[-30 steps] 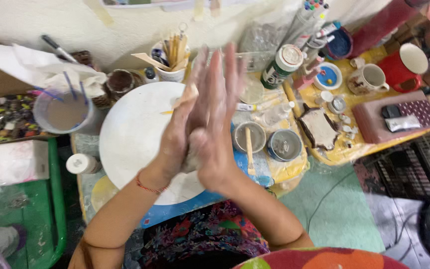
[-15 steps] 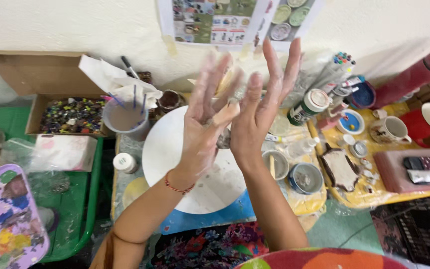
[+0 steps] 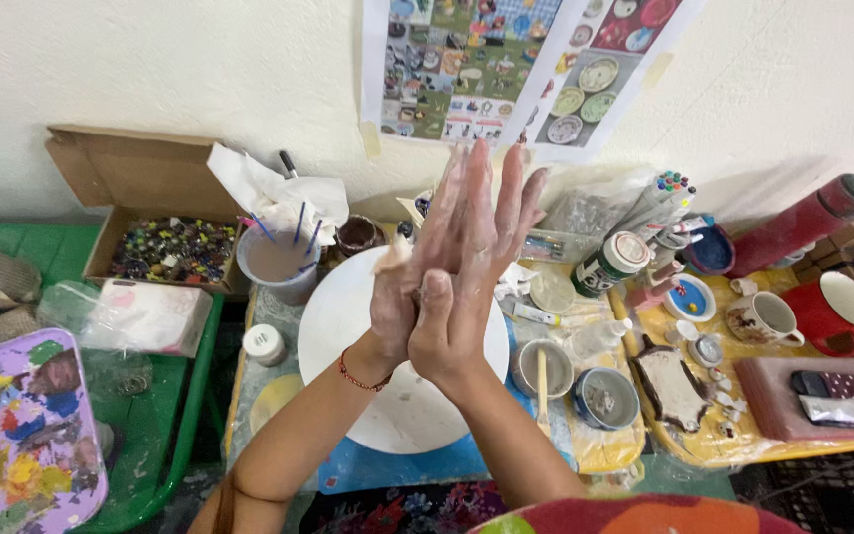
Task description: The person manipulates a small piece of clay by hand, dips a wooden tool into a cup of liquid, and mixes the clay with the tool before rubbing their hands together.
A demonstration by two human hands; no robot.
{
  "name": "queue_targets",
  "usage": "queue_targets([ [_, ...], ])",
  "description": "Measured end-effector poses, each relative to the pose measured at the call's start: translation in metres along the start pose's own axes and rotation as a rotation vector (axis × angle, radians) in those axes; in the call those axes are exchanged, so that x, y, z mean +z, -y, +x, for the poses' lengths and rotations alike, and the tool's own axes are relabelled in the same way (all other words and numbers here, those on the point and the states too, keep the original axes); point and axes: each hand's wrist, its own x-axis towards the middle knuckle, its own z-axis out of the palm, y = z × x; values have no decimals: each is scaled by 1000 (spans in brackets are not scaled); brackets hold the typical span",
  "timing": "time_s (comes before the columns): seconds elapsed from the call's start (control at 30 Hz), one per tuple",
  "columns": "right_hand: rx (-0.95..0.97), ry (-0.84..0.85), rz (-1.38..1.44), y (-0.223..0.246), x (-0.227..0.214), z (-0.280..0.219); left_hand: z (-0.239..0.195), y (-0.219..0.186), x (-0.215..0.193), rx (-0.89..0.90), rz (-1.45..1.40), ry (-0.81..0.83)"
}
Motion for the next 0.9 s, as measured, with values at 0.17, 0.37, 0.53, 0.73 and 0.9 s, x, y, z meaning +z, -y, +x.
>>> queue_targets([
  [0.17, 93, 65, 103, -13, 2, 17, 1, -5, -2, -60, -69, -14],
  [0.37, 135, 6, -167, -8, 34, 29, -9, 24, -30, -216, -393, -240],
  [0.53, 88, 112, -119, -21, 42, 52, -4, 21, -41, -206, -536, -334],
  [0.73, 62, 270, -48, -30, 56, 59, 4, 8, -59, -195, -877, -348],
  [0.9, -164, 266, -54, 21, 55, 6, 20, 42, -86, -154, -640, -266],
])
